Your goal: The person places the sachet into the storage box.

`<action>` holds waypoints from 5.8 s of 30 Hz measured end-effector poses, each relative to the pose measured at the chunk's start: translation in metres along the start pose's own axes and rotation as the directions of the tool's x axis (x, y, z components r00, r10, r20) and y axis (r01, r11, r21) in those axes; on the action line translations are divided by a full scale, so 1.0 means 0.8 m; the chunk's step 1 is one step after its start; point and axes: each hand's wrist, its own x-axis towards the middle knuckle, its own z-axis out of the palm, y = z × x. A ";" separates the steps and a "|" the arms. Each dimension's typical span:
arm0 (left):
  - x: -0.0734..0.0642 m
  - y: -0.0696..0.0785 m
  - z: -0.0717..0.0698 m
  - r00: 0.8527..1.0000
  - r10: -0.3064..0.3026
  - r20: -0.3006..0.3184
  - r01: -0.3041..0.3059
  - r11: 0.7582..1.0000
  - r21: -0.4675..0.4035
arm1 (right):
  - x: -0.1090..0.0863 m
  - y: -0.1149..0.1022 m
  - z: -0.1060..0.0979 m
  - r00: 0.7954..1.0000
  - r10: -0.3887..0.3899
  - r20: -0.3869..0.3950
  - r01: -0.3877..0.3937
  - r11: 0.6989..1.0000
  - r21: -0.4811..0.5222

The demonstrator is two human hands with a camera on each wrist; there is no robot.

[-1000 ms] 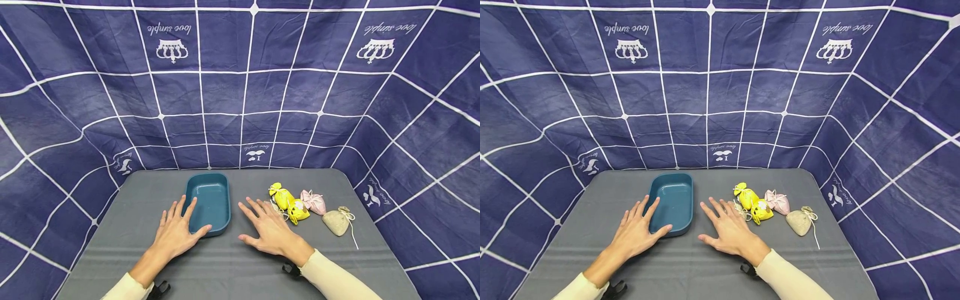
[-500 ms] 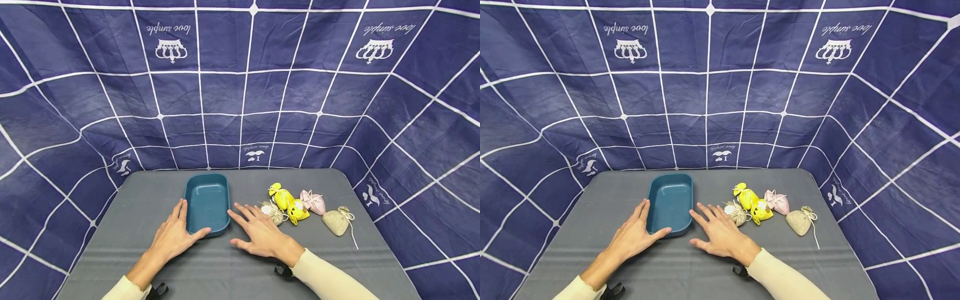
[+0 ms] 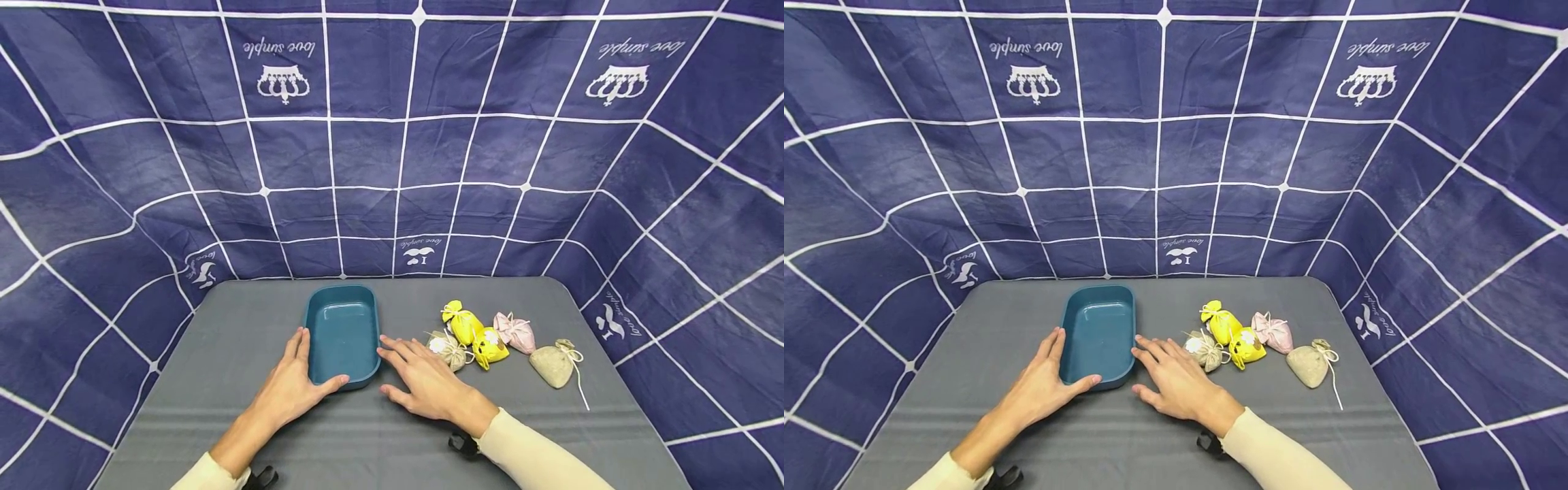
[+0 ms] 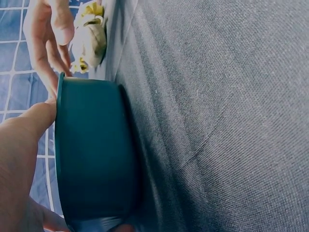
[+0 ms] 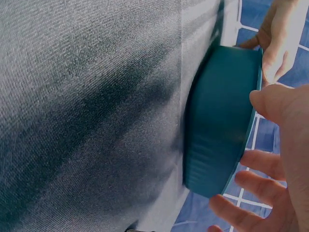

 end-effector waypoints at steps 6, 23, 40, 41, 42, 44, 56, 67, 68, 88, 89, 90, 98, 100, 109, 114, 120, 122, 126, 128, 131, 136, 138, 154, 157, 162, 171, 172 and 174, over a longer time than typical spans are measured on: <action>-0.003 0.004 0.005 1.000 0.010 0.012 -0.010 0.999 -0.043 | -0.011 -0.001 0.001 1.000 -0.012 -0.029 0.012 1.000 0.017; -0.001 0.023 0.016 0.999 0.044 0.019 -0.042 0.997 -0.071 | -0.032 0.013 -0.011 0.997 -0.038 -0.069 0.040 0.999 0.034; 0.009 0.058 0.039 0.997 0.079 0.014 -0.077 0.989 -0.125 | -0.060 0.038 -0.022 0.989 -0.022 -0.143 0.023 1.000 0.006; 0.010 0.059 0.040 0.996 0.084 0.013 -0.081 0.989 -0.127 | -0.061 0.038 -0.024 0.989 -0.019 -0.144 0.020 1.000 0.009; 0.010 0.060 0.040 0.996 0.089 0.010 -0.087 0.988 -0.128 | -0.062 0.039 -0.025 0.990 -0.014 -0.142 0.016 1.000 0.010; 0.010 0.061 0.041 0.995 0.096 0.006 -0.094 0.987 -0.131 | -0.062 0.039 -0.026 0.991 0.000 -0.131 0.003 1.000 0.020; 0.012 0.080 0.049 0.991 0.136 0.004 -0.134 0.981 -0.141 | -0.073 0.055 -0.031 0.986 0.015 -0.165 -0.011 1.000 0.024; 0.017 0.091 0.056 0.988 0.157 -0.010 -0.157 0.977 -0.144 | -0.079 0.063 -0.035 0.978 0.010 -0.208 -0.007 1.000 0.015; 0.017 0.091 0.056 0.988 0.157 -0.008 -0.156 0.977 -0.143 | -0.079 0.064 -0.035 0.978 0.008 -0.210 -0.005 1.000 0.016; 0.013 0.088 0.057 0.987 0.159 -0.019 -0.160 0.976 -0.146 | -0.079 0.068 -0.031 0.965 -0.015 -0.260 0.018 1.000 0.008; 0.012 0.088 0.057 0.988 0.156 -0.016 -0.157 0.976 -0.151 | -0.079 0.069 -0.031 0.964 -0.013 -0.266 0.016 1.000 0.006; 0.012 0.088 0.057 0.988 0.155 -0.015 -0.156 0.976 -0.155 | -0.080 0.070 -0.031 0.963 -0.009 -0.269 0.011 1.000 0.008; 0.013 0.086 0.058 0.988 0.151 -0.037 -0.155 0.974 -0.167 | -0.081 0.078 -0.033 0.958 0.093 -0.272 -0.074 0.994 0.077; 0.013 0.086 0.059 0.988 0.149 -0.038 -0.154 0.973 -0.170 | -0.082 0.080 -0.034 0.956 0.113 -0.271 -0.096 0.992 0.077; 0.014 0.085 0.060 0.990 0.138 -0.031 -0.142 0.972 -0.186 | -0.077 0.087 -0.036 0.948 0.170 -0.268 -0.150 0.984 0.093; 0.014 0.085 0.058 0.989 0.143 -0.037 -0.148 0.970 -0.193 | -0.074 0.089 -0.034 0.947 0.203 -0.247 -0.188 0.978 0.086; 0.015 0.084 0.057 0.988 0.149 -0.034 -0.153 0.968 -0.202 | -0.069 0.094 -0.030 0.941 0.237 -0.242 -0.224 0.971 0.082; 0.015 0.083 0.057 0.988 0.151 -0.033 -0.154 0.967 -0.203 | -0.067 0.095 -0.029 0.938 0.250 -0.239 -0.237 0.968 0.084; 0.015 0.082 0.059 0.987 0.155 -0.039 -0.160 0.967 -0.200 | -0.065 0.097 -0.029 0.936 0.271 -0.227 -0.256 0.962 0.093; 0.016 0.081 0.059 0.987 0.154 -0.040 -0.159 0.968 -0.196 | -0.064 0.099 -0.028 0.935 0.280 -0.219 -0.264 0.959 0.100; 0.016 0.081 0.059 0.987 0.155 -0.038 -0.159 0.968 -0.194 | -0.064 0.101 -0.026 0.930 0.301 -0.210 -0.283 0.953 0.109; 0.017 0.080 0.058 0.986 0.162 -0.043 -0.167 0.967 -0.192 | -0.063 0.106 -0.023 0.924 0.322 -0.207 -0.301 0.945 0.129; 0.017 0.080 0.058 0.986 0.163 -0.046 -0.169 0.967 -0.191 | -0.062 0.107 -0.021 0.923 0.326 -0.204 -0.304 0.943 0.135; 0.012 0.076 0.059 0.987 0.156 -0.042 -0.162 0.970 -0.184 | -0.062 0.106 -0.001 0.917 0.337 -0.214 -0.308 0.938 0.155; 0.012 0.075 0.058 0.987 0.156 -0.044 -0.162 0.969 -0.189 | -0.060 0.105 0.000 0.916 0.342 -0.209 -0.316 0.937 0.151; 0.013 0.076 0.058 0.986 0.159 -0.052 -0.166 0.968 -0.187 | -0.059 0.106 0.001 0.904 0.364 -0.224 -0.337 0.929 0.150; 0.015 0.079 0.061 0.988 0.147 -0.048 -0.153 0.968 -0.197 | -0.060 0.108 0.001 0.900 0.328 -0.288 -0.301 0.944 0.137; 0.016 0.080 0.062 0.988 0.144 -0.048 -0.151 0.968 -0.200 | -0.059 0.109 0.001 0.900 0.326 -0.288 -0.298 0.944 0.140; 0.016 0.080 0.062 0.988 0.144 -0.048 -0.151 0.968 -0.201 | -0.059 0.109 0.000 0.901 0.326 -0.287 -0.294 0.944 0.150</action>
